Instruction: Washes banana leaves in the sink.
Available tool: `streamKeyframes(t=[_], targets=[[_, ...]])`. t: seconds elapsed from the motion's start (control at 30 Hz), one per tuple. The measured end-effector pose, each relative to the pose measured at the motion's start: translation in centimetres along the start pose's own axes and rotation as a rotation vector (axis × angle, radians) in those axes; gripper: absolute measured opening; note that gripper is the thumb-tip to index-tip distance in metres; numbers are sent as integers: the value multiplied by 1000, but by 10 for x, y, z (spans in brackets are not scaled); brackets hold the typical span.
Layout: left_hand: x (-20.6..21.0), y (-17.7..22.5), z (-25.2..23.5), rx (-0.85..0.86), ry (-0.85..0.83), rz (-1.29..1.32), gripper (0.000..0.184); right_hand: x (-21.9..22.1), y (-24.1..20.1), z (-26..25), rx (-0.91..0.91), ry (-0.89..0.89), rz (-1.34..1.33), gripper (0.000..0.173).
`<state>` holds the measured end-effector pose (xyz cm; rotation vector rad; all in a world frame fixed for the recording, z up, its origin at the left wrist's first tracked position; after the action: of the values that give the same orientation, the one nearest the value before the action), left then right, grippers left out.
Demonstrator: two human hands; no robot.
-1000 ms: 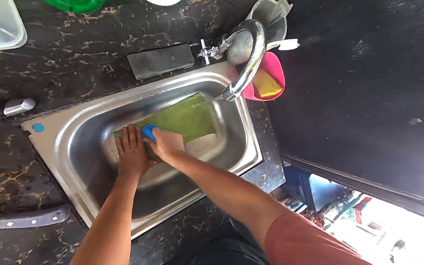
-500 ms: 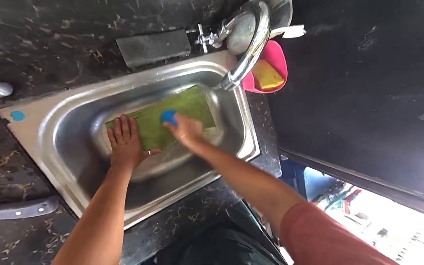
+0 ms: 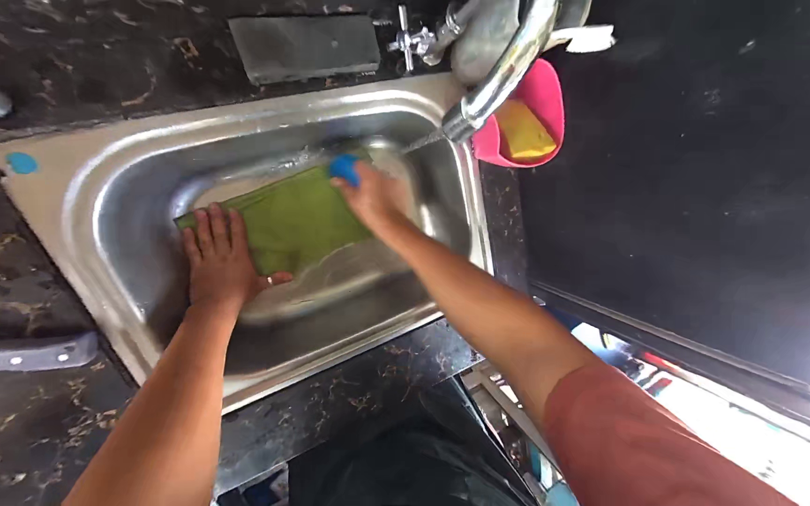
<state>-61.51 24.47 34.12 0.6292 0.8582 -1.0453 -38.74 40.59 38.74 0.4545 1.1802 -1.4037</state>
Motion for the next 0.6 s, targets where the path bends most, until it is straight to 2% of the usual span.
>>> streamKeyframes(t=[0.07, 0.1, 0.17, 0.23, 0.27, 0.33, 0.43, 0.47, 0.53, 0.6], targets=[[3, -2, -2, -1, 16, 2, 159, -17, 25, 1, 125, 88, 56, 49], [4, -1, -5, -5, 12, -7, 161, -14, 15, 5, 138, 109, 43, 48], [7, 0, -6, -20, -20, -37, 162, 21, -45, 13, 27, 76, -30, 44], [8, -1, -2, -10, -37, -49, 150, 64, -111, 19, -126, -57, -101, 39], [7, -1, -5, -4, -25, -52, 144, 71, -126, 14, -184, -109, -110, 38], [4, -1, -10, -7, -12, -15, 152, 51, -103, -1, -223, -90, -87, 40], [8, -2, -4, 15, 28, 30, 158, 2, -5, -4, -20, 10, 19, 49], [7, -3, -6, 4, 28, 29, 159, -11, 13, -9, 51, 39, 51, 51], [10, -3, -6, -5, 4, 17, 161, -10, 8, 1, 146, 76, 33, 50], [9, 0, -9, -8, 6, 5, 161, 20, -49, 12, 70, 59, -49, 46]])
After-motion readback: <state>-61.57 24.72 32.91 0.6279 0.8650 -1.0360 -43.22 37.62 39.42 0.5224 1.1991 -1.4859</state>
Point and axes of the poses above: each hand's wrist, its own z-axis away from the middle knuckle, its own x-axis out of the palm, y = z × x, the point moved 6 cm from there along -z, towards the middle knuckle, and after that the axes turned 12 degrees about -x, right-handed, at the moved point
